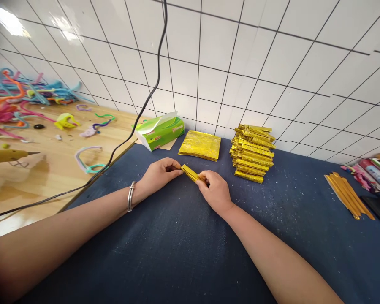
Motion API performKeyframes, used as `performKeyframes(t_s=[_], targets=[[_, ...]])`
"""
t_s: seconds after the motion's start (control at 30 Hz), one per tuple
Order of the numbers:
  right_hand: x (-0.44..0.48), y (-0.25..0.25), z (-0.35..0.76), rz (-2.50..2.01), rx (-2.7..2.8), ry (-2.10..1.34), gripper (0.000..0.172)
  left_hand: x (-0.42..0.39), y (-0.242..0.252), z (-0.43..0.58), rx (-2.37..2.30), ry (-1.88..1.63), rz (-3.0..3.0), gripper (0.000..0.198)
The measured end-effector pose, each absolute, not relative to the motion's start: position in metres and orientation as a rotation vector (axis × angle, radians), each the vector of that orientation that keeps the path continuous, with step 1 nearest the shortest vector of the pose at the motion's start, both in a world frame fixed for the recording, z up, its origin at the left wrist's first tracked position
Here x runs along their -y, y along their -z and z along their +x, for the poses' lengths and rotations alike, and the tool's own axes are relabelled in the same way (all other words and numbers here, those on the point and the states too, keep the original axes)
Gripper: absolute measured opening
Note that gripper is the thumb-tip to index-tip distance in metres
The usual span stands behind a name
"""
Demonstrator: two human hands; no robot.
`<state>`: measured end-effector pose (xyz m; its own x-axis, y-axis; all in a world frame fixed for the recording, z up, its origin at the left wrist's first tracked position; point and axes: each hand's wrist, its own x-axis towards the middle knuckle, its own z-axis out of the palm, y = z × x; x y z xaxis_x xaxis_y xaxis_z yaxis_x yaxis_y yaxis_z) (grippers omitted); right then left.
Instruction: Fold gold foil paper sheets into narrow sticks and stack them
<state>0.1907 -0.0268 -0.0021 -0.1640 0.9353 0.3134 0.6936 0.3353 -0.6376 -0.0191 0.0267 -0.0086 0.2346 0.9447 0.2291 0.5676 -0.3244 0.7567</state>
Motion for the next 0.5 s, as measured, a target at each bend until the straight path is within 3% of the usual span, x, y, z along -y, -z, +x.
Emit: performKeyframes(t_s=[0.5], targets=[[0.0288,-0.0040,0.1890,-1.406,1.973,-0.394,0.010,-0.0172,0.0015,-0.0106,-1.083,-1.036,1.579,0.024]])
